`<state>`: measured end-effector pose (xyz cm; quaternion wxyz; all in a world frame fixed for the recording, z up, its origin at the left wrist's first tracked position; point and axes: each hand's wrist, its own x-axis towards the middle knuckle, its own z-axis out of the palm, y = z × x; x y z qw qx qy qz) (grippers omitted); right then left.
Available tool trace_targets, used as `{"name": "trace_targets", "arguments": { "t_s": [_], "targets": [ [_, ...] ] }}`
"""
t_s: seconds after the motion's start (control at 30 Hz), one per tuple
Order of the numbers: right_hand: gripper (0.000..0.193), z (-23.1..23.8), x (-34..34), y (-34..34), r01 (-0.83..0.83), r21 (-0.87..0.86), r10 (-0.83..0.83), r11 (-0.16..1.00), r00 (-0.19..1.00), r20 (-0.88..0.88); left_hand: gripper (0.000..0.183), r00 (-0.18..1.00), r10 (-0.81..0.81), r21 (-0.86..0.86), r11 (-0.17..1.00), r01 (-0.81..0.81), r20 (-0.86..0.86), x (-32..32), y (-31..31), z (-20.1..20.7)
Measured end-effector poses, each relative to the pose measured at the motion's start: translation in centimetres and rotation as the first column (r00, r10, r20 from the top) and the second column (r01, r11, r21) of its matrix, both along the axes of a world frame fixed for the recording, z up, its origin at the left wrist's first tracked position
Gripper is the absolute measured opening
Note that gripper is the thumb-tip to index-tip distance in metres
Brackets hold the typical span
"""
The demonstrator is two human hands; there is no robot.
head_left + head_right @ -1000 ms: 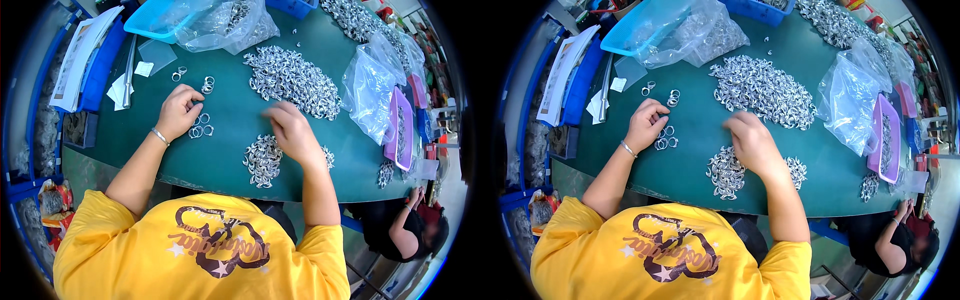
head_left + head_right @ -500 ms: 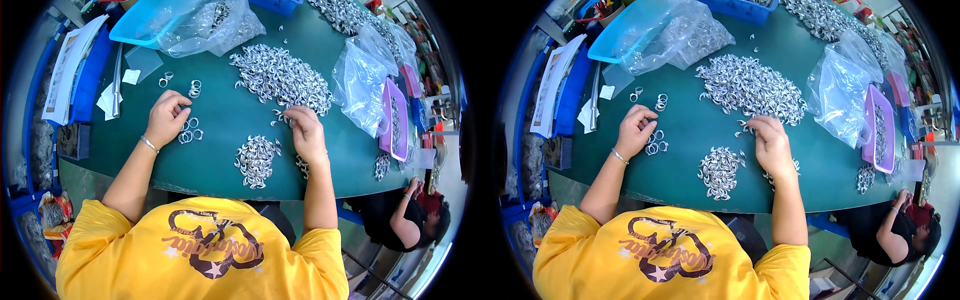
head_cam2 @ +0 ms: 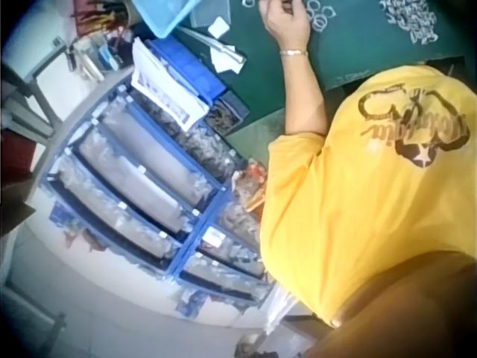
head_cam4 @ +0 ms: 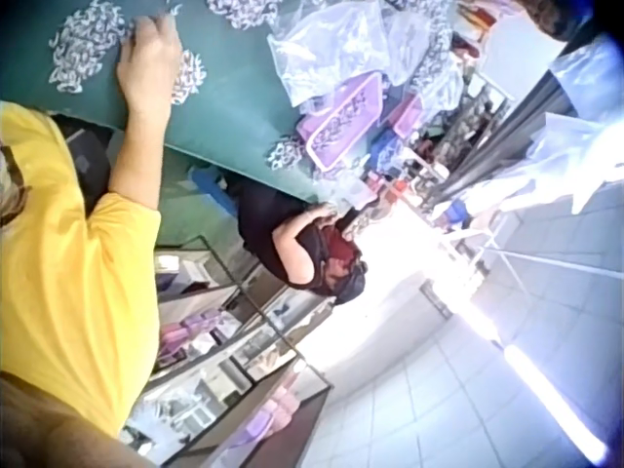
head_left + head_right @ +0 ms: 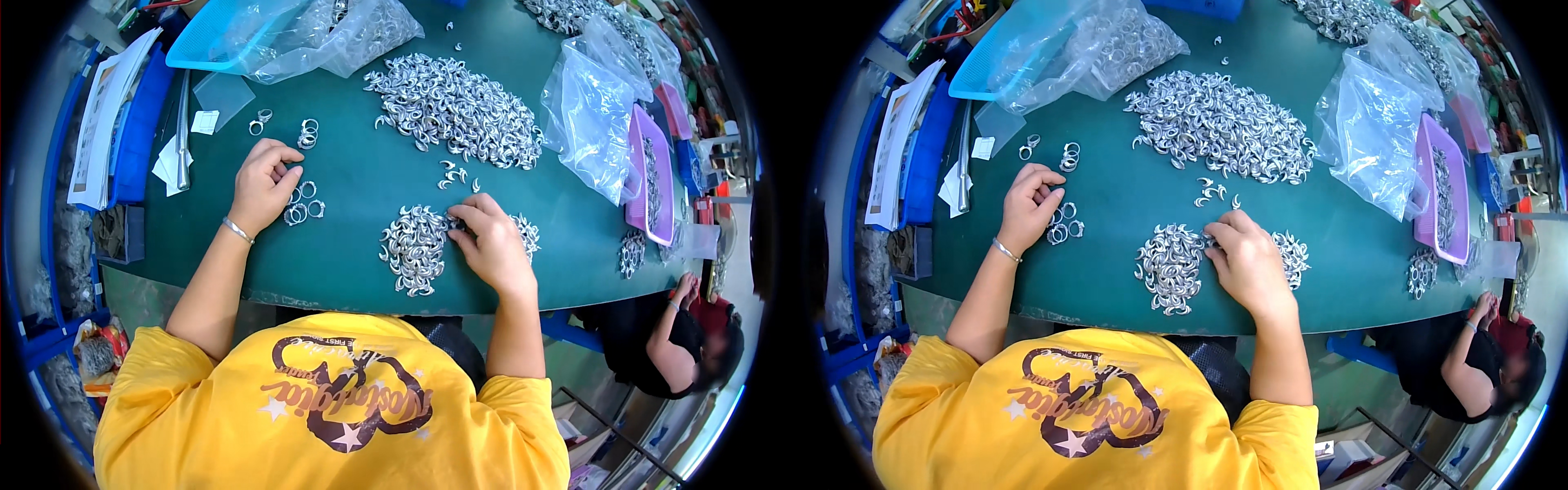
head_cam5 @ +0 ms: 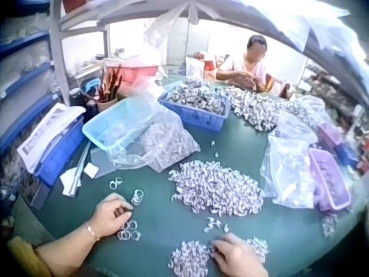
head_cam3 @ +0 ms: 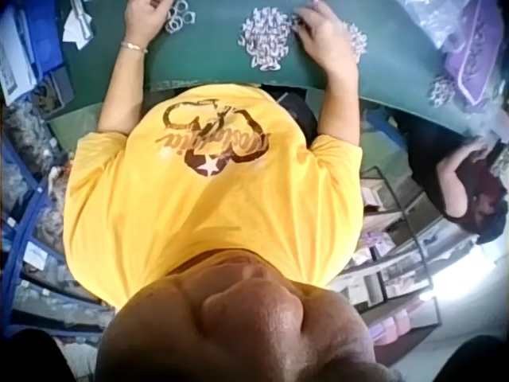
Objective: The person sorts through piles of metal rings and components on a work table. They pick up a larger metal component and insert small metal rings into it one at a time.
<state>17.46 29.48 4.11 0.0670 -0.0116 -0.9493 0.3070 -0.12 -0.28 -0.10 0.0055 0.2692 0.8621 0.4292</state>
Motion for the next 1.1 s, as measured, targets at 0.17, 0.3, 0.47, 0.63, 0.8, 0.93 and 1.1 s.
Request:
{"name": "trace_targets", "arguments": {
  "t_s": [0.17, 0.3, 0.47, 0.63, 0.8, 0.93, 1.1],
  "targets": [
    [0.013, -0.3, 0.4, -0.6, 0.087, -0.033, -0.087, 0.996, 0.996, -0.017, 0.015, 1.000, 0.004, 0.009, 1.000, -0.005, 0.019, 0.0, 0.0, -0.1],
    [0.009, 2.1, 0.1, -1.7, 0.002, -0.347, 0.033, 0.938, 0.995, 0.095, 0.015, 1.000, 0.008, 0.000, 1.000, -0.008, 0.017, 0.0, -0.1, -0.1],
    [0.013, -0.8, -2.2, -1.8, 0.089, -0.082, -0.104, 0.993, 0.975, -0.195, 0.015, 1.000, 0.010, 0.008, 1.000, -0.010, 0.011, 0.0, 0.0, -0.1],
    [0.012, -2.5, -3.0, -0.9, 0.071, -0.027, -0.074, 0.997, 0.980, -0.185, 0.014, 1.000, 0.005, 0.023, 1.000, -0.005, 0.021, 0.0, 0.0, -0.1],
    [0.011, -2.4, -3.0, -0.6, 0.177, -0.169, -0.214, 0.970, 0.947, -0.240, 0.014, 1.000, 0.006, 0.012, 1.000, -0.006, 0.012, 0.1, 0.0, 0.1],
    [0.011, -2.6, -3.1, -1.1, 0.120, 0.024, -0.108, 0.992, 0.951, -0.290, 0.014, 1.000, 0.003, 0.028, 1.000, -0.003, 0.010, 0.1, 0.2, 0.1],
    [0.013, -1.5, -1.7, -1.6, 0.146, -0.236, -0.169, 0.961, 0.982, -0.079, 0.014, 1.000, 0.007, 0.015, 1.000, -0.008, 0.013, 0.1, 0.1, 0.0]
  ]
}}
